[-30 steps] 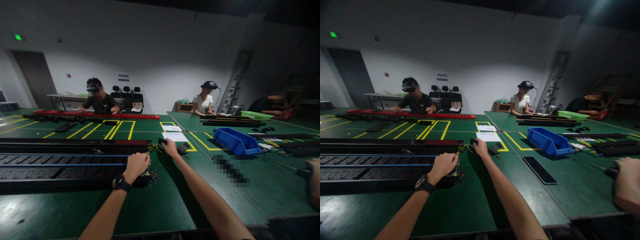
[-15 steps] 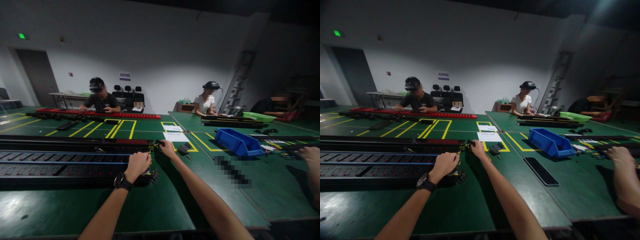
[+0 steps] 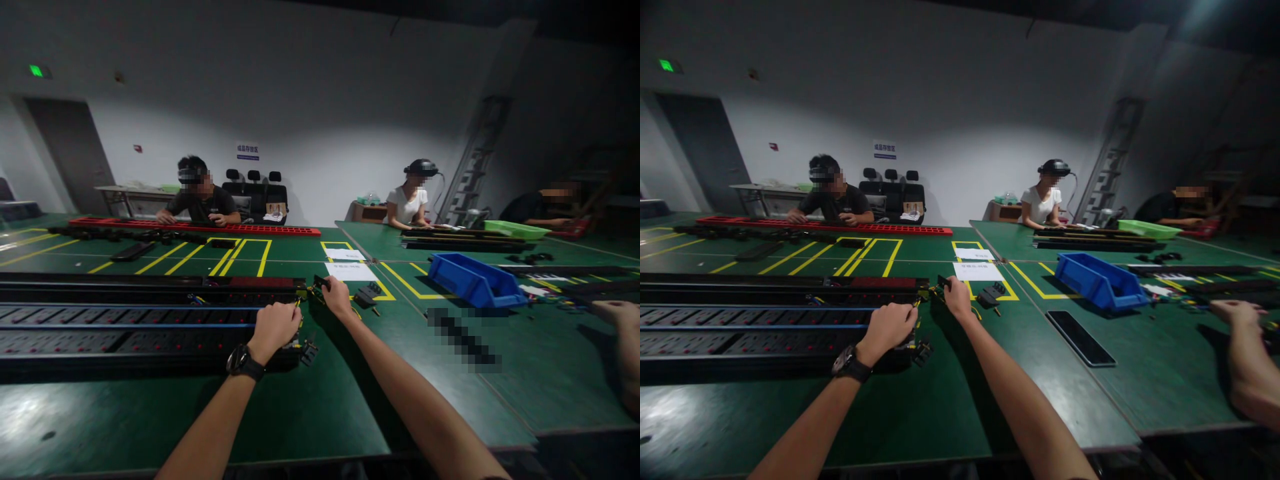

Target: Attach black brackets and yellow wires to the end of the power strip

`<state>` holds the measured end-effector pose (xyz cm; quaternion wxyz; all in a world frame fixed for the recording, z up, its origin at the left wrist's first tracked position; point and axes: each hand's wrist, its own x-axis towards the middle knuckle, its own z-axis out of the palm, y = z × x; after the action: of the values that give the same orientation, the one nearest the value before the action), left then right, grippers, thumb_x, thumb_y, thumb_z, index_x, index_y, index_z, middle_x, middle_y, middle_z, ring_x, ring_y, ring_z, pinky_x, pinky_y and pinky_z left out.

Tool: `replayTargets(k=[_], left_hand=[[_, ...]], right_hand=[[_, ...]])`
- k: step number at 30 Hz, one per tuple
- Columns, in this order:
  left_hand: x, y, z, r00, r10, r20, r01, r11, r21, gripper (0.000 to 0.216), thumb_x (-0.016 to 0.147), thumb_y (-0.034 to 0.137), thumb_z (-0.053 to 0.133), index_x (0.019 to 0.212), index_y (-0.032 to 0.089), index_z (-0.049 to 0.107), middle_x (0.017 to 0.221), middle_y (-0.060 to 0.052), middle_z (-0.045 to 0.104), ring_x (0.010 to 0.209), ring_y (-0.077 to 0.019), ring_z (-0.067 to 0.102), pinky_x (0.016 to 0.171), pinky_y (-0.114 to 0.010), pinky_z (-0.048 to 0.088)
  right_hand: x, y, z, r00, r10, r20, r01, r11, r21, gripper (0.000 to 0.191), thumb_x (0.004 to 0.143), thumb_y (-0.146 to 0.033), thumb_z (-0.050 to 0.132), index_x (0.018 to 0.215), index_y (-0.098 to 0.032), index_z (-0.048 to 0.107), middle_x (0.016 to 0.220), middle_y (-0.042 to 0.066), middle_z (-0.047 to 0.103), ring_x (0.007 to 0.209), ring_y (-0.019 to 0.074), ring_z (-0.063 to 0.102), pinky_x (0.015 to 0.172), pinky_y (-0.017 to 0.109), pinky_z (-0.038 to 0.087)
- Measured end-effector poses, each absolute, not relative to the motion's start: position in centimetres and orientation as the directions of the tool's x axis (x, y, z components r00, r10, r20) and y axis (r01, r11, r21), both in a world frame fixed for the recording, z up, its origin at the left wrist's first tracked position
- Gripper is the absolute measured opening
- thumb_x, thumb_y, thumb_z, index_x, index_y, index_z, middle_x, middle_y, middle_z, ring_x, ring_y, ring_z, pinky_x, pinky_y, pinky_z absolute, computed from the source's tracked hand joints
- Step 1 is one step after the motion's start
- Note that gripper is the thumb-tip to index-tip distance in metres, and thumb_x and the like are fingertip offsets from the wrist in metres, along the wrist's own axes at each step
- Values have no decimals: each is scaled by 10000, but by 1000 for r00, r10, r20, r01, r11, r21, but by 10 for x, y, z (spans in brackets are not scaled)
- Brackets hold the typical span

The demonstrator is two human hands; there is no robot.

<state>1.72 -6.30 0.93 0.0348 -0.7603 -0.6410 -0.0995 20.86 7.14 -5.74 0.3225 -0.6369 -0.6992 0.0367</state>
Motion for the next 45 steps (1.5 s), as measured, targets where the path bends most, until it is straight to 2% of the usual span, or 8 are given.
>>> replayTargets(k=[9,24,28,32,36,45], left_hand=[[17,-63,8,163,964,209,981,-181,70,509,1031,408,305,920,205,758,954,-136,775,906,-302,745,808,-390,528],[19,-65,12,129,978,162,986,-144,88,511,1032,422,317,970,200,772,1010,-146,774,974,-285,734,874,-374,510],[18,-64,12,140,976,166,984,-155,84,514,1031,417,312,950,200,771,992,-141,773,951,-291,736,853,-377,515],[17,-64,9,155,972,179,981,-173,87,511,1031,410,307,949,201,766,987,-152,770,943,-308,736,847,-406,518],[17,-63,8,159,968,192,980,-178,85,499,1031,406,314,939,201,760,979,-146,772,937,-306,738,837,-401,520],[16,-64,10,173,964,200,978,-192,84,512,1035,408,305,907,194,753,954,-139,773,903,-301,742,802,-384,526]], right_hand=[[198,54,-45,-110,892,438,921,257,-293,289,1025,-230,413,1193,-188,645,1073,118,715,1013,232,645,875,285,423],[197,56,-48,-146,899,413,931,266,-251,254,1010,-212,444,1168,-184,641,1061,108,717,1013,217,647,872,271,417],[197,57,-51,-158,899,409,914,290,-285,242,987,-223,483,1158,-193,652,1041,101,732,981,216,668,851,268,429],[195,60,-59,-122,912,393,860,295,-416,293,933,-237,545,1209,-212,641,1062,71,752,979,218,688,832,264,452],[190,64,-66,-96,918,385,808,298,-508,314,916,-327,602,1205,-210,640,1071,69,754,992,226,692,822,271,473],[186,76,-66,-29,906,423,809,270,-522,127,915,-264,648,1029,-220,684,1027,46,751,958,207,678,819,270,454]])
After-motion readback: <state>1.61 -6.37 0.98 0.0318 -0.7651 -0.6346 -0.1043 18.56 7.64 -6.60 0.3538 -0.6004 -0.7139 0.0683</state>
